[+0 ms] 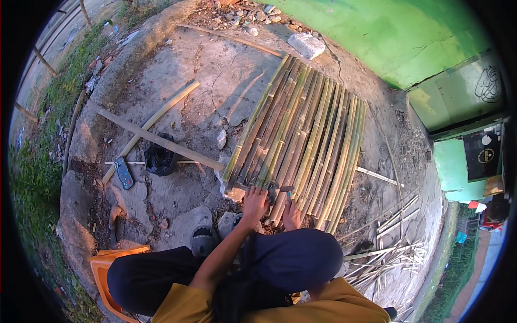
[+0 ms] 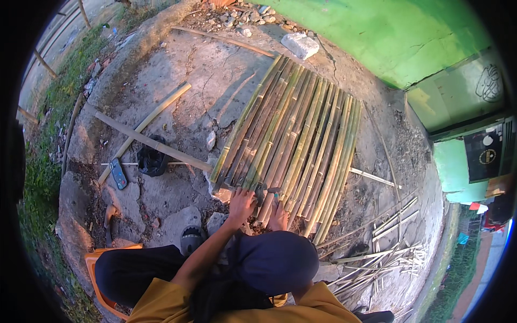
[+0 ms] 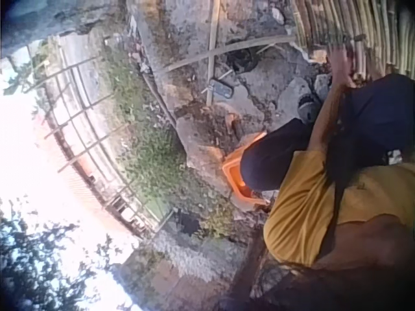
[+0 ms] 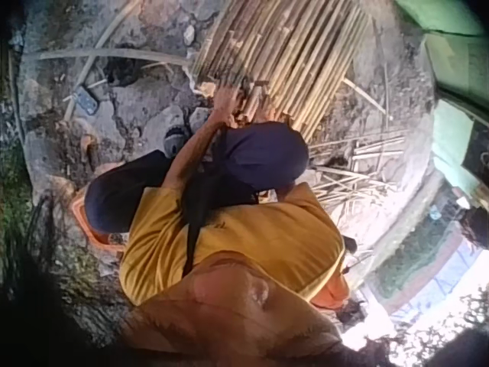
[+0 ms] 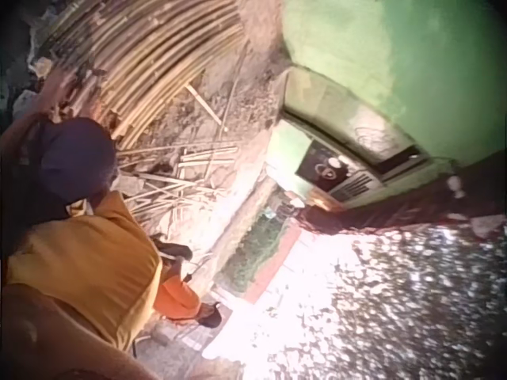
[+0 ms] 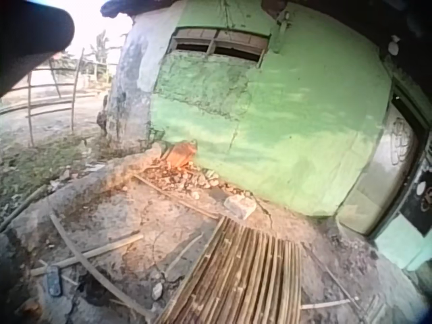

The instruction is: The person assembles a bamboo screen by aligning thin bamboo slats on a frame and hammering small nails through a crossbar into the slats to secure them.

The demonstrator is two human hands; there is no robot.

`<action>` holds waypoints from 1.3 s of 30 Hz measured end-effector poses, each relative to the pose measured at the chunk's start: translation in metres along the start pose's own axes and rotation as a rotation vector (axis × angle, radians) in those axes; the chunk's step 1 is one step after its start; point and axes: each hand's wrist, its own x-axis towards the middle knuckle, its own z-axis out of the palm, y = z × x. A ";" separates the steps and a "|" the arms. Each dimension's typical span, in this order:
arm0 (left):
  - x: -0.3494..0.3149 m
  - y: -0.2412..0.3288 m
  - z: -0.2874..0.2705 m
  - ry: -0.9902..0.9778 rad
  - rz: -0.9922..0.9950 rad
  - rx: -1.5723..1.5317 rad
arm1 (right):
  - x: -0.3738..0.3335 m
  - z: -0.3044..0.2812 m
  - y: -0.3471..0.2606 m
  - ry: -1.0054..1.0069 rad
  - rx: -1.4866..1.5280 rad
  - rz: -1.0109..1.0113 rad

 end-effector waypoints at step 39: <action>0.029 -0.061 -0.053 0.120 0.038 0.483 | -0.004 -0.098 0.121 0.508 -0.276 0.581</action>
